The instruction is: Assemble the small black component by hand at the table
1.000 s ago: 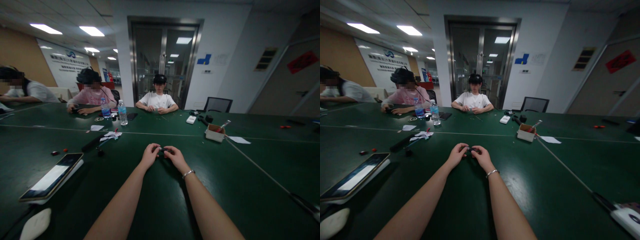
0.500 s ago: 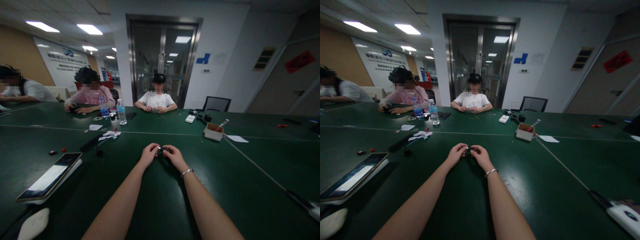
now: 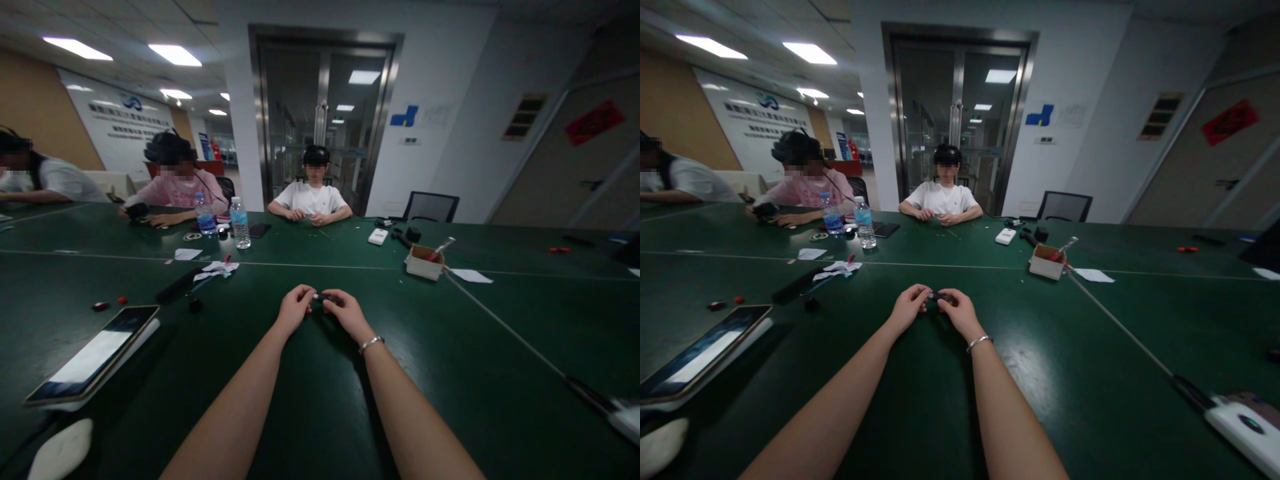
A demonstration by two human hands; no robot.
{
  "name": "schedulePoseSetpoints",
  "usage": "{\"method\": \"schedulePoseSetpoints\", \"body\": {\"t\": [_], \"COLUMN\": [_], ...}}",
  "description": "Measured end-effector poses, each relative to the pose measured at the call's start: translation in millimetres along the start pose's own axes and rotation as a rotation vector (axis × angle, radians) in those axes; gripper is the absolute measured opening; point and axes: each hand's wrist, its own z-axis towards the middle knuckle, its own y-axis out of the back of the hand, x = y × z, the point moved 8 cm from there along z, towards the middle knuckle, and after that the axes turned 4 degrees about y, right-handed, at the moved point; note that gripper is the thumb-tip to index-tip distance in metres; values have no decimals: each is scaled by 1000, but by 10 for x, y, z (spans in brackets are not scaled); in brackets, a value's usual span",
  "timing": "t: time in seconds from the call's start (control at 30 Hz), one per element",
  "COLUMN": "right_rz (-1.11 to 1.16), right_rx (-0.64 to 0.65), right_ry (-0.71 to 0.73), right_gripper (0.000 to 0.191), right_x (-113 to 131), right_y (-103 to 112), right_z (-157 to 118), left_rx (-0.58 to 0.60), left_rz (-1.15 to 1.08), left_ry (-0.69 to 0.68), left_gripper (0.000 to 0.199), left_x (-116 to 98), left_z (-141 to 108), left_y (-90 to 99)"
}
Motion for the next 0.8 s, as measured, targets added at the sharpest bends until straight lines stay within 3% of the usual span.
{"method": "schedulePoseSetpoints", "body": {"t": [0.47,0.8], "right_rz": [66,39], "right_rx": [-2,-4], "right_ry": [-13,-4], "right_gripper": [32,30], "right_x": [-28,-20], "right_y": [-7,2], "right_z": [10,7], "left_rx": [0,38], "left_rz": [-12,-33], "left_ry": [14,-32], "left_gripper": [27,28], "left_x": [19,-123], "left_z": [9,-61], "left_y": [-3,-35]}}
